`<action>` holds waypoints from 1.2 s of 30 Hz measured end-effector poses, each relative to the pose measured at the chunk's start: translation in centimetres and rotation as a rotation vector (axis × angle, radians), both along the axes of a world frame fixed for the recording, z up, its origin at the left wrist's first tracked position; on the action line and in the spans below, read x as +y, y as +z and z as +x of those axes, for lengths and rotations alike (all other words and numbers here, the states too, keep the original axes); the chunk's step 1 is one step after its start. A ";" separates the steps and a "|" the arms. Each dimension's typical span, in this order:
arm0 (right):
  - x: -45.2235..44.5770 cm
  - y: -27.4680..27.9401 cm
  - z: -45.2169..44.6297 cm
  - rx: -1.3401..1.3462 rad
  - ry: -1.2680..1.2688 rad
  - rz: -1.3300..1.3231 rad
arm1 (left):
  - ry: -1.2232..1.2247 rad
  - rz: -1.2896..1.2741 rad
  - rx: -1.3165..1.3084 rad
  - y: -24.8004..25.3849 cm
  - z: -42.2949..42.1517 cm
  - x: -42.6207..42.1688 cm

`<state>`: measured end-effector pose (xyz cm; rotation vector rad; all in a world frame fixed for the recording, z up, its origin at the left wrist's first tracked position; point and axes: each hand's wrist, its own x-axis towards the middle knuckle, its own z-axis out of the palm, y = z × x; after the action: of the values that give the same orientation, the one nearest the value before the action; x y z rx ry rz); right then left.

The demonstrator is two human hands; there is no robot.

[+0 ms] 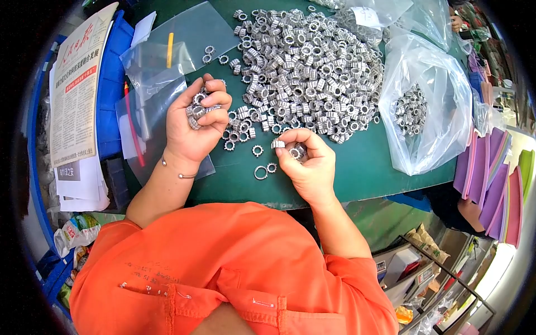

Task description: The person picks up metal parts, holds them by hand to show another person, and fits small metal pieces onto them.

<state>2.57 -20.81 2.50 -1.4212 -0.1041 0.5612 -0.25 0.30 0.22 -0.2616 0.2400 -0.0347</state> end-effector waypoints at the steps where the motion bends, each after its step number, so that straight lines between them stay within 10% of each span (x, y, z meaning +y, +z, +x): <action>1: 0.1 -0.2 0.0 -0.148 0.000 -0.047 | -0.001 -0.004 0.004 0.0 0.0 0.0; 6: -0.7 0.1 0.7 -0.253 0.076 -0.126 | -0.005 0.004 0.013 0.1 0.0 0.0; 8: -1.9 0.0 1.7 0.460 0.138 0.478 | -0.003 -0.008 0.010 0.0 0.0 0.0; 10: -1.8 0.1 2.0 0.512 0.024 0.625 | -0.003 -0.009 0.007 0.1 0.0 0.1; 14: -2.5 -0.4 2.2 0.164 0.061 0.026 | 0.000 -0.010 -0.001 0.0 0.0 0.0; 16: -1.0 -1.2 1.9 -0.825 0.215 -0.408 | -0.004 -0.014 -0.001 0.0 0.0 0.0; 24: -0.2 -1.1 0.1 -0.923 0.242 -0.616 | -0.003 -0.011 0.008 -0.1 0.0 0.0; 27: 0.0 -0.3 0.0 -0.851 0.229 -0.576 | -0.003 -0.013 0.006 0.1 0.0 -0.1; 32: -1.2 -0.1 0.6 0.342 0.157 0.242 | 0.000 -0.004 -0.004 0.1 -0.1 -0.1; 36: -1.5 -0.5 1.0 0.563 0.123 0.468 | 0.007 0.002 0.003 0.0 0.0 -0.2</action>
<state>3.58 -22.34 2.04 -0.7718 0.1225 0.9514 -0.30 0.14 0.26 -0.2606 0.2421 -0.0276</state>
